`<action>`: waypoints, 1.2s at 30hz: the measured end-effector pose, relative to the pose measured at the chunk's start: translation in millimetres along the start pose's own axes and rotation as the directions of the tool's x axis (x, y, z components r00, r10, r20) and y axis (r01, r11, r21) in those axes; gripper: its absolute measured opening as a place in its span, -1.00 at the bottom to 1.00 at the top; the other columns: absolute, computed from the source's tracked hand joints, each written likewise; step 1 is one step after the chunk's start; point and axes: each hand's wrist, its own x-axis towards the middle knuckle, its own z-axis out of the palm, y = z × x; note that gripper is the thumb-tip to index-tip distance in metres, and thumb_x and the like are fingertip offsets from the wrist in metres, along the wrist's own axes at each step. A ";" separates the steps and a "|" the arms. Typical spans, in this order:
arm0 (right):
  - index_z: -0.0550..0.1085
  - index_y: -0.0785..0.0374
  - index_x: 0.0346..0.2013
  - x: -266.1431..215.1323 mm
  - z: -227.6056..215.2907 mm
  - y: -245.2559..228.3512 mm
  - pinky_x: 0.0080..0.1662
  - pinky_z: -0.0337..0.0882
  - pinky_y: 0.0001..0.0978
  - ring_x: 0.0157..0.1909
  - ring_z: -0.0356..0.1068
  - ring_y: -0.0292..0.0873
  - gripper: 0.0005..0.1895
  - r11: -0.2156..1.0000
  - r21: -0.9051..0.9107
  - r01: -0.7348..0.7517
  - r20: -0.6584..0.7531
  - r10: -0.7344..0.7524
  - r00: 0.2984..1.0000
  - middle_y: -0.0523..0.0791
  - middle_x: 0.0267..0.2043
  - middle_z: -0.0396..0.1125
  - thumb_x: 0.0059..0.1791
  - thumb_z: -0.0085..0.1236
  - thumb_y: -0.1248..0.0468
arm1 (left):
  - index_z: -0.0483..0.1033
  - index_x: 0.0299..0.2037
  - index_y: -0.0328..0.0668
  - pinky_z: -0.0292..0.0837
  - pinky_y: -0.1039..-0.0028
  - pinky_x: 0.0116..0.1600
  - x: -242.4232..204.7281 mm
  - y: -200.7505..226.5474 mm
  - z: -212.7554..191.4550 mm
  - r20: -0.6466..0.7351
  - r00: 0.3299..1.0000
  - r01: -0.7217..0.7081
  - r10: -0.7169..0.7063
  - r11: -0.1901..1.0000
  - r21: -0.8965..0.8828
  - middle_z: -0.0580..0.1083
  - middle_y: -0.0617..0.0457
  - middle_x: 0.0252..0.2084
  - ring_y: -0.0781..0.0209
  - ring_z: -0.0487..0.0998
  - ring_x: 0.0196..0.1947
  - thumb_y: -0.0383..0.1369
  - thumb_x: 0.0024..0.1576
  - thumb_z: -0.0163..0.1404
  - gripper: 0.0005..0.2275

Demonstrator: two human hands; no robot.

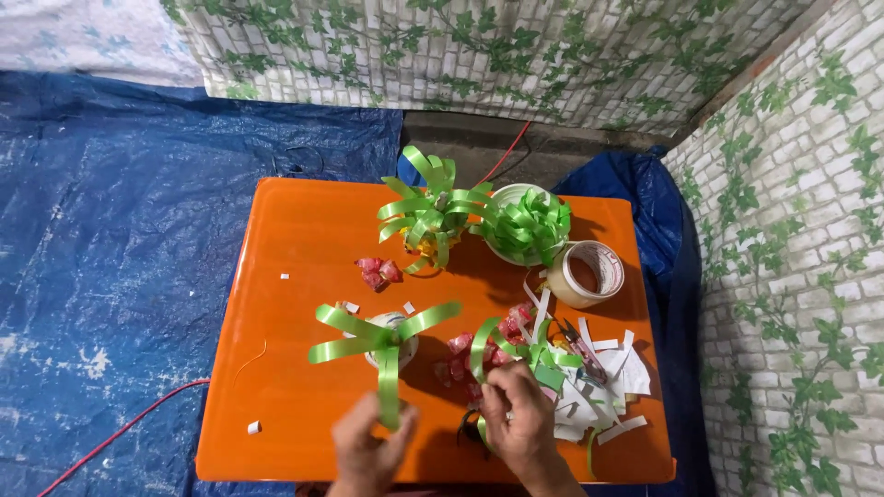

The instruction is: Refining a candy arrangement by wrapping individual candies with green ribbons and securing them with tape.

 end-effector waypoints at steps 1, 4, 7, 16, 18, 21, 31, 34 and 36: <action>0.38 0.28 -0.26 9.4 -3.8 -15.2 -0.51 0.35 -0.49 -0.50 0.23 -0.26 -0.90 0.999 -0.049 0.013 0.010 -0.013 1.000 -0.12 -0.38 0.23 0.10 -0.06 0.32 | 0.53 -0.40 0.03 0.37 0.56 -0.43 -5.6 9.9 5.3 0.048 0.999 -0.005 0.006 1.000 -0.020 0.51 0.22 -0.53 0.35 0.44 -0.61 -0.35 -0.01 0.23 -0.89; 0.44 0.30 -0.27 12.8 -4.3 -32.9 -0.43 0.38 -0.42 -0.45 0.34 -0.20 -0.88 0.987 -0.140 0.080 0.023 -0.078 0.997 -0.10 -0.36 0.28 0.07 0.01 0.30 | 0.61 -0.25 -0.06 0.53 0.56 -0.45 -8.5 30.3 17.7 0.199 0.969 0.176 -0.147 0.975 -0.137 0.64 0.15 -0.48 0.36 0.60 -0.57 -0.30 -0.03 0.32 -0.79; 0.48 0.29 -0.25 -6.3 0.2 -28.6 -0.39 0.46 -0.42 -0.42 0.38 -0.22 -0.87 0.954 -0.247 0.173 0.033 -0.171 0.985 -0.13 -0.34 0.33 0.03 0.10 0.26 | 0.65 -0.26 -0.27 0.54 0.53 -0.41 3.7 45.1 33.1 0.394 0.843 0.510 -0.365 0.775 -0.374 0.61 0.05 -0.47 0.32 0.59 -0.50 -0.40 0.03 0.28 -0.85; 0.49 0.23 -0.20 -6.2 -43.8 2.6 -0.50 0.47 -0.49 -0.47 0.35 -0.28 -0.72 0.851 0.275 -0.448 0.403 0.321 0.857 -0.14 -0.40 0.40 0.10 -0.04 0.08 | 0.72 -0.37 -0.19 0.51 0.49 -0.35 22.8 63.7 47.3 0.388 0.860 0.460 -0.330 0.830 -0.314 0.62 0.06 -0.44 0.30 0.59 -0.43 -0.38 0.13 0.13 -0.89; 0.52 0.22 -0.25 2.6 -45.3 0.6 -0.53 0.46 -0.47 -0.49 0.39 -0.27 -0.66 0.800 0.266 -0.538 0.507 0.359 0.784 -0.13 -0.41 0.43 0.06 0.06 0.00 | 0.72 -0.31 -0.15 0.54 0.52 -0.35 26.1 69.6 49.3 0.327 0.919 0.302 -0.221 0.927 -0.224 0.65 0.09 -0.40 0.32 0.64 -0.41 -0.44 0.10 0.14 -0.92; 0.57 0.22 -0.15 2.4 -32.8 6.3 -0.51 0.57 -0.46 -0.48 0.50 -0.24 -0.70 0.810 0.156 -0.566 0.587 0.385 0.713 -0.11 -0.33 0.53 0.07 0.03 0.08 | 0.66 -0.27 -0.20 0.50 0.48 -0.37 29.4 73.7 46.4 0.270 0.963 0.107 -0.016 0.940 -0.325 0.58 0.04 -0.41 0.25 0.59 -0.44 -0.54 0.12 0.10 -0.92; 0.53 0.17 -0.22 34.0 -4.9 21.9 -0.49 0.32 -0.55 -0.51 0.14 -0.34 -0.85 0.569 0.447 -0.690 0.637 0.339 0.692 -0.20 -0.39 0.30 0.09 0.10 0.17 | 0.49 -0.18 -0.16 0.44 0.37 -0.07 39.8 22.6 1.4 -0.113 0.992 -0.031 0.054 0.979 0.202 0.46 -0.06 -0.08 0.09 0.51 -0.18 -0.31 0.00 0.29 -0.72; 0.53 0.18 -0.14 44.3 21.7 28.4 -0.49 0.32 -0.61 -0.48 0.13 -0.37 -0.90 0.631 0.548 -0.550 0.574 0.195 0.795 -0.17 -0.30 0.33 0.12 0.06 0.28 | 0.54 0.03 -0.20 0.47 0.23 0.23 63.4 22.1 -2.7 -0.038 0.999 0.015 -0.013 0.998 0.056 0.48 -0.10 0.17 -0.01 0.55 0.11 -0.31 -0.01 0.32 -0.59; 0.54 0.17 -0.16 64.2 30.2 13.3 -0.60 0.24 -0.62 -0.56 0.08 -0.40 -0.89 0.691 0.564 -0.452 0.525 0.122 0.842 -0.19 -0.33 0.35 0.13 0.06 0.28 | 0.54 0.03 -0.21 0.47 0.19 0.26 73.7 20.0 -5.4 0.041 0.998 0.058 -0.055 0.995 -0.079 0.49 -0.04 0.10 0.00 0.57 0.15 -0.33 0.00 0.31 -0.61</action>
